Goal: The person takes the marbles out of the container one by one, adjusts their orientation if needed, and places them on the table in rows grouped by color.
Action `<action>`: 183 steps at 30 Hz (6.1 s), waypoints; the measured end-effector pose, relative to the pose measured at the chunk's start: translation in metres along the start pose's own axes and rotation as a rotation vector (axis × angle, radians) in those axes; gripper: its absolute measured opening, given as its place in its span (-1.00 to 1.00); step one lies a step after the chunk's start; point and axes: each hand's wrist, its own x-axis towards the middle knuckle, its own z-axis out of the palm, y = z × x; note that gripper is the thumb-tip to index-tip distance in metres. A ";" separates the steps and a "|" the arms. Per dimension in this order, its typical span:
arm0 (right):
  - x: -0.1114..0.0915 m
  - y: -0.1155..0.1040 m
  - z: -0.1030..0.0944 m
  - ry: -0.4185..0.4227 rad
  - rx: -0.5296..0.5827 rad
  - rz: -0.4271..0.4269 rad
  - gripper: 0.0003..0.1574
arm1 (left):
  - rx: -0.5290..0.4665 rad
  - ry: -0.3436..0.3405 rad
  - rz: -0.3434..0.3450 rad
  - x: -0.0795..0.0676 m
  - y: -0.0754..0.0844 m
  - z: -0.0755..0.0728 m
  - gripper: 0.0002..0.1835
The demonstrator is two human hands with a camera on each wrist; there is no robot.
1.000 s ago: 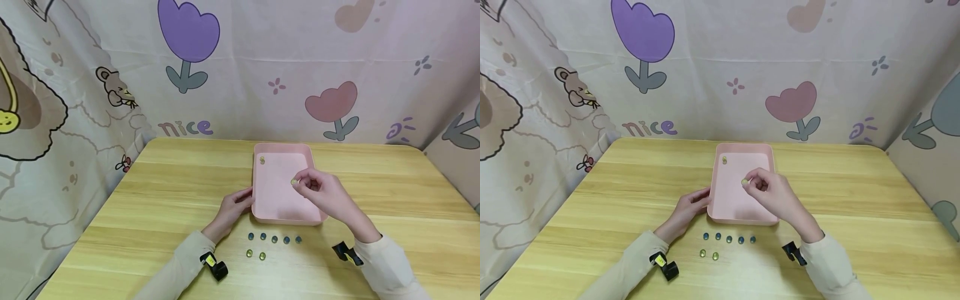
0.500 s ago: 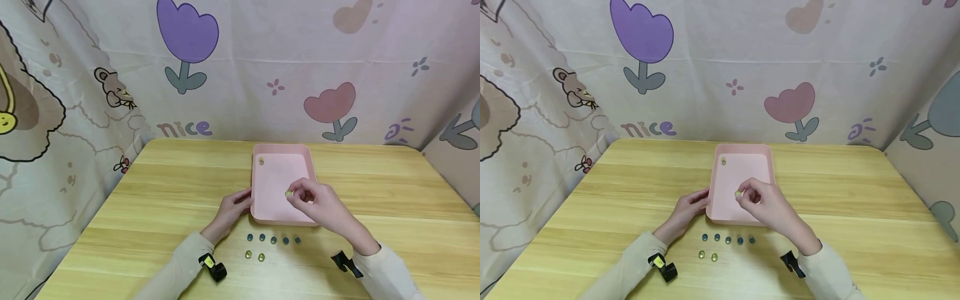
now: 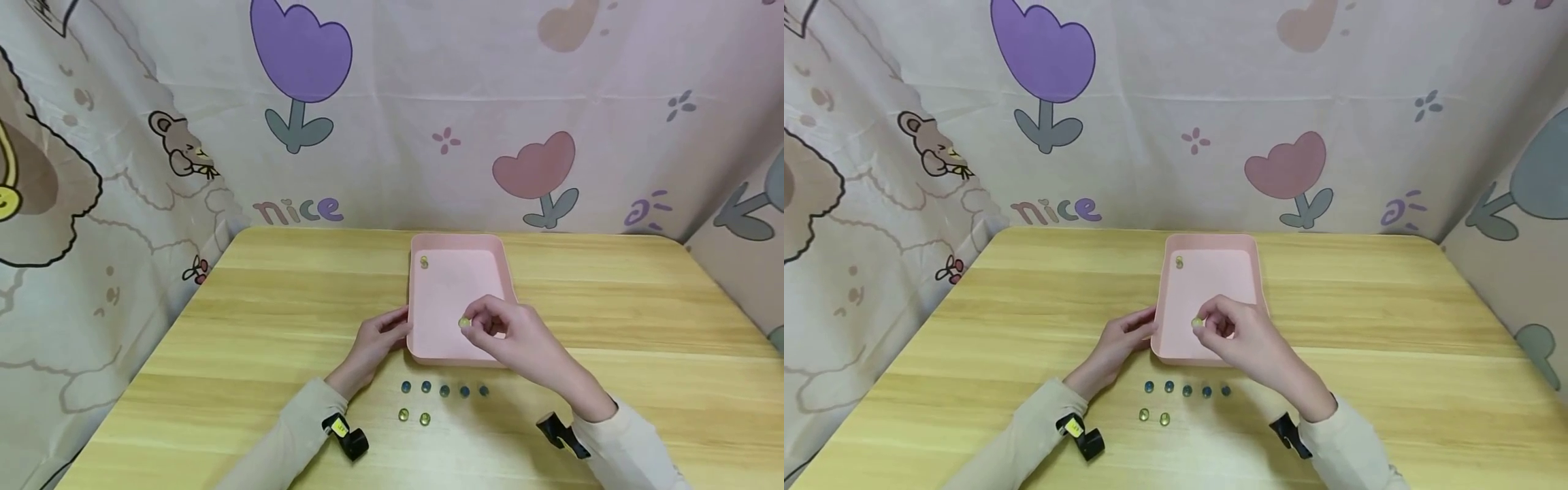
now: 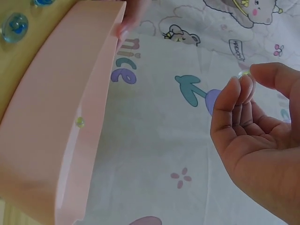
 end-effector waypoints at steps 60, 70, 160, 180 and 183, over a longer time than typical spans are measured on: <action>-0.058 0.028 0.022 -0.218 0.353 0.129 -0.83 | -0.010 0.015 0.000 0.001 -0.001 0.002 -0.52; -0.069 0.026 0.042 -0.347 0.450 0.221 -0.84 | -0.002 0.022 -0.006 0.002 0.000 0.004 -0.52; -0.076 0.033 0.070 -0.389 0.394 0.346 -0.63 | 0.019 0.031 -0.014 0.002 -0.002 0.003 -0.52; -0.085 0.034 0.048 -0.407 0.417 0.367 -0.68 | 0.017 0.032 -0.020 0.002 -0.003 0.003 -0.53; -0.083 0.033 0.044 -0.408 0.422 0.330 -0.75 | 0.013 0.030 -0.024 0.002 -0.004 0.003 -0.53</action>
